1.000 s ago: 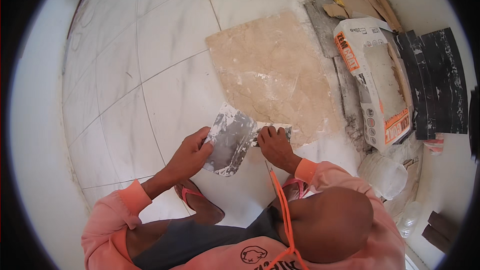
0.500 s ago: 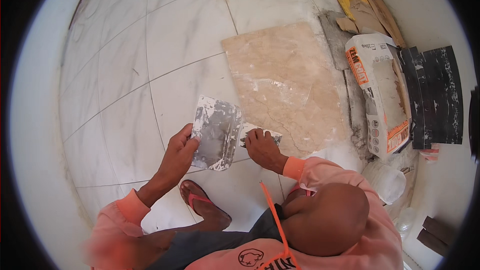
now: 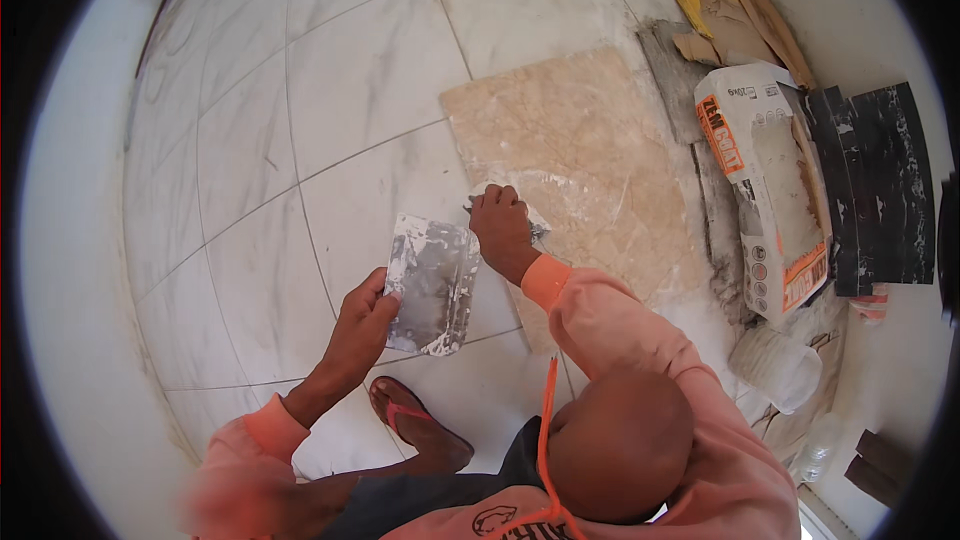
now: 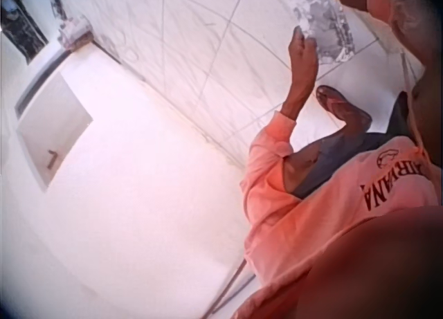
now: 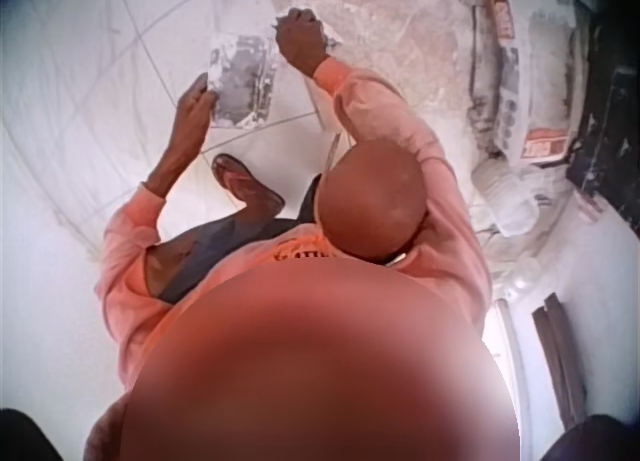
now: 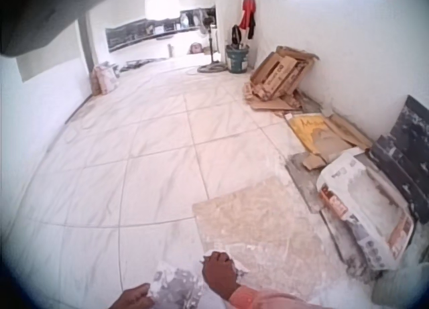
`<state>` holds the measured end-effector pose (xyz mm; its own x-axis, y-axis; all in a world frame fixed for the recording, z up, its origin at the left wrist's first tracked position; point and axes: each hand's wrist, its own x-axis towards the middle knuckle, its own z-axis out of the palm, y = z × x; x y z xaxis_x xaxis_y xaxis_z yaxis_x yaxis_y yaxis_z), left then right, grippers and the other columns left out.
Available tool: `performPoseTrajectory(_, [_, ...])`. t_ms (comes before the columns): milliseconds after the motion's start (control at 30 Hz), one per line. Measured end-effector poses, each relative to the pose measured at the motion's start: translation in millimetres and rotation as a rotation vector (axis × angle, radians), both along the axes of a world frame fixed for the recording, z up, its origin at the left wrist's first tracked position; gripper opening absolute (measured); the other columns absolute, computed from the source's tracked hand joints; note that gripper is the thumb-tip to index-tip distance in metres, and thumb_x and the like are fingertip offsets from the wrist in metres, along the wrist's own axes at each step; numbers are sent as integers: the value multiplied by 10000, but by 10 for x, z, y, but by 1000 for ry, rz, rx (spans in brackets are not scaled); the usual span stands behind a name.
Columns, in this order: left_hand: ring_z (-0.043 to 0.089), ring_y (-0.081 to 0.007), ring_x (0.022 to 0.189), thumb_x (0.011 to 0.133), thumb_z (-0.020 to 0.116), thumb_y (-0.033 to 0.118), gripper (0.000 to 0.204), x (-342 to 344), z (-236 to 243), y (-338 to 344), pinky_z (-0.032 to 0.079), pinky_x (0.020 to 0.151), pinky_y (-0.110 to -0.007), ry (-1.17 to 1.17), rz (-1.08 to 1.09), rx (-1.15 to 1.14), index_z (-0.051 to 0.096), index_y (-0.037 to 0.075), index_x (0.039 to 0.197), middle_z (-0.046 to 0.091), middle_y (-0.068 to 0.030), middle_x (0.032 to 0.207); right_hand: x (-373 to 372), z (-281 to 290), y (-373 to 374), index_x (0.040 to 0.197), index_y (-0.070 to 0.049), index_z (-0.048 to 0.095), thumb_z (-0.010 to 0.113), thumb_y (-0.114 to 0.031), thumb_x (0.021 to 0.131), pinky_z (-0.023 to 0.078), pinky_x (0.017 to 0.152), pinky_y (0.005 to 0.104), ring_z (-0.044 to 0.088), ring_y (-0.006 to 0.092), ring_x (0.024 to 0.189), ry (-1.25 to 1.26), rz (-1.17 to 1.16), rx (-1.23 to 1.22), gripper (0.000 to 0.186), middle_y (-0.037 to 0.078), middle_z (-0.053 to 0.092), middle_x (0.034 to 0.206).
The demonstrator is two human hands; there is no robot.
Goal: The recorder applies and scrapes mortar onto a ceramic tile using two putty knives.
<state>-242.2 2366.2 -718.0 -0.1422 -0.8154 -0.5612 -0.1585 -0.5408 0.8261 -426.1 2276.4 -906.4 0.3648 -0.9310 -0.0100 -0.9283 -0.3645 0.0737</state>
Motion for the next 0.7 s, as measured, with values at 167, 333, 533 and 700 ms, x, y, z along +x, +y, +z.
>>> performPoseTrajectory(167, [464, -47, 851, 965, 432, 73, 244, -59, 59, -22, 408, 779, -233, -22, -10, -5, 543, -14, 1163, 575, 14, 962, -65, -137, -311, 1004, 25, 610, 638, -173, 802, 475, 486, 387, 533, 324, 875, -51, -165, 82, 284, 193, 538, 970])
performPoseTrajectory(333, [459, -43, 852, 970, 427, 77, 219, -24, 5, 40, 405, 771, -224, -44, 16, 13, 543, -12, 1133, 565, 19, 955, -282, -72, -326, 1029, 39, 601, 658, -157, 796, 453, 431, 370, 537, 317, 868, 69, -255, 120, 310, 194, 532, 982])
performPoseTrajectory(533, [488, -59, 884, 970, 421, 69, 252, 5, -37, -1, 421, 815, -240, -40, -32, 28, 542, -12, 1176, 586, -2, 992, -743, 256, -12, 983, 34, 593, 670, -104, 766, 529, 560, 343, 573, 286, 870, -121, -202, 107, 268, 160, 544, 981])
performPoseTrajectory(700, [502, -65, 900, 967, 420, 68, 279, -20, -40, 28, 428, 843, -250, 1, -2, 44, 539, -18, 1205, 599, -13, 1006, -1638, 575, 807, 1001, 43, 571, 561, -137, 900, 512, 668, 426, 647, 350, 795, -867, -714, 318, 207, 211, 626, 851])
